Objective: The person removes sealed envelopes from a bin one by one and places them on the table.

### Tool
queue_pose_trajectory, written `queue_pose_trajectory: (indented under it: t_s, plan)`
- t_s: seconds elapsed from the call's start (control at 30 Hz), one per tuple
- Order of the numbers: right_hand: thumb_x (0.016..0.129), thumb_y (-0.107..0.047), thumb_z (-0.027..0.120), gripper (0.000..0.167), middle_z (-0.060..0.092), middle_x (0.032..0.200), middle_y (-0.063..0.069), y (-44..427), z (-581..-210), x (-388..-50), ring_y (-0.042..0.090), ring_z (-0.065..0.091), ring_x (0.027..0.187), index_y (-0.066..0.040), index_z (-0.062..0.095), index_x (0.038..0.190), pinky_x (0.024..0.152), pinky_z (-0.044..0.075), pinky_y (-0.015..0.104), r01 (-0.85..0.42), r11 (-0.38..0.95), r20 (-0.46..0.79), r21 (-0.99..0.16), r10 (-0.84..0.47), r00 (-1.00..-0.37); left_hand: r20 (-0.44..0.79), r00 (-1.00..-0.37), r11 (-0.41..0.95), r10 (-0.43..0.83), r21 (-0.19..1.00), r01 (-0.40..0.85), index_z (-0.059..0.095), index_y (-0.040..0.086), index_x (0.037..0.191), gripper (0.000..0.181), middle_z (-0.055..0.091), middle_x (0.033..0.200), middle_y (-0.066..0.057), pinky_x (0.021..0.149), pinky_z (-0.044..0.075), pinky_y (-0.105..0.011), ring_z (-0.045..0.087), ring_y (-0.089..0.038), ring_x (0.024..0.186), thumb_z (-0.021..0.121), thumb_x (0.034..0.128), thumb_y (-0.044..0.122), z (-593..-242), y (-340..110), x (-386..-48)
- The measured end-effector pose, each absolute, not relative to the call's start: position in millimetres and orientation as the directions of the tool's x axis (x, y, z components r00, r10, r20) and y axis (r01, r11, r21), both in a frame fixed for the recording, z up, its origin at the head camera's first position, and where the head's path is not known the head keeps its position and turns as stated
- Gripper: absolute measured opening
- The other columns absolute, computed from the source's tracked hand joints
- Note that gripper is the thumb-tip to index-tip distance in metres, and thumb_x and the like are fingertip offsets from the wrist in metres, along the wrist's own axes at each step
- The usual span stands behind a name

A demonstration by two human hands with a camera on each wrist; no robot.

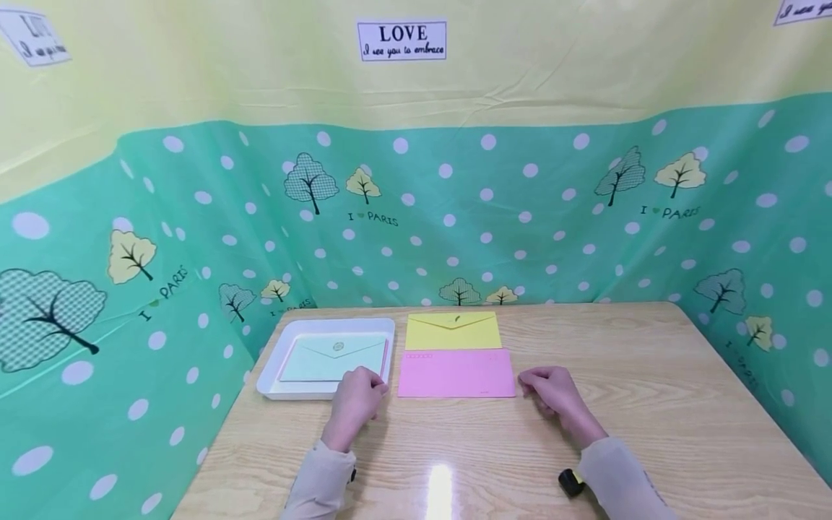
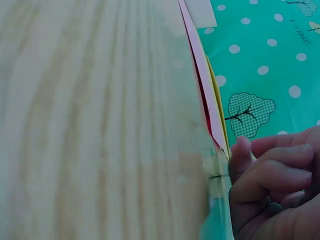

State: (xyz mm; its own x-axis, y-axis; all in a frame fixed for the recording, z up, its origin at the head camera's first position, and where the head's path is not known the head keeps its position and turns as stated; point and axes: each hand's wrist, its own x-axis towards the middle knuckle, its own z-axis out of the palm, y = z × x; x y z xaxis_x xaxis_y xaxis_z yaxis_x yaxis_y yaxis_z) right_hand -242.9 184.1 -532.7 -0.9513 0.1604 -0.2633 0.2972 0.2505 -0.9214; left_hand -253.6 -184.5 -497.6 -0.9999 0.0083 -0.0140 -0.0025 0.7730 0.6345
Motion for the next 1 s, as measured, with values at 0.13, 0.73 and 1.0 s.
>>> queue_pose_trajectory:
  t_s: [0.13, 0.73, 1.0]
  plan:
    - [0.103, -0.019, 0.066, 0.031, 0.073, 0.091, 0.008, 177, -529, -243, 0.009, 0.044, 0.055, 0.006, 0.073, 0.12, 0.048, 0.035, 0.022, 0.27, 0.278, -0.233, -0.922, 0.16, -0.959, -0.031, -1.0, 0.771, 0.0, 0.637, -0.02, 0.08, 0.001, 0.093, 0.011, 0.07, 0.073, -0.005, 0.048, 0.05, -0.031, 0.061, -0.015, 0.047, 0.074, 0.0978, 0.009, -497, -187, -250]
    - [0.098, 0.0, 0.065, 0.024, 0.066, 0.118, 0.012, 122, -517, -234, 0.034, 0.065, 0.113, -0.004, 0.075, 0.119, 0.1, 0.051, 0.054, -0.223, 0.729, 0.143, -0.647, -0.171, -0.975, -0.045, -0.999, 0.778, 0.016, 0.629, -0.016, 0.079, 0.003, 0.09, 0.011, 0.067, 0.068, -0.005, 0.05, 0.05, -0.031, 0.061, -0.016, 0.049, 0.073, 0.098, 0.009, -494, -190, -252]
    - [0.097, 0.0, 0.068, 0.022, 0.065, 0.118, 0.014, 122, -521, -231, 0.034, 0.067, 0.104, -0.002, 0.077, 0.118, 0.091, 0.056, 0.053, -0.308, 0.789, 0.207, -0.532, -0.231, -0.951, -0.036, -0.998, 0.773, 0.044, 0.634, 0.011, 0.078, 0.002, 0.089, 0.012, 0.067, 0.067, -0.006, 0.05, 0.049, -0.031, 0.06, -0.016, 0.048, 0.073, 0.0983, 0.008, -493, -187, -253]
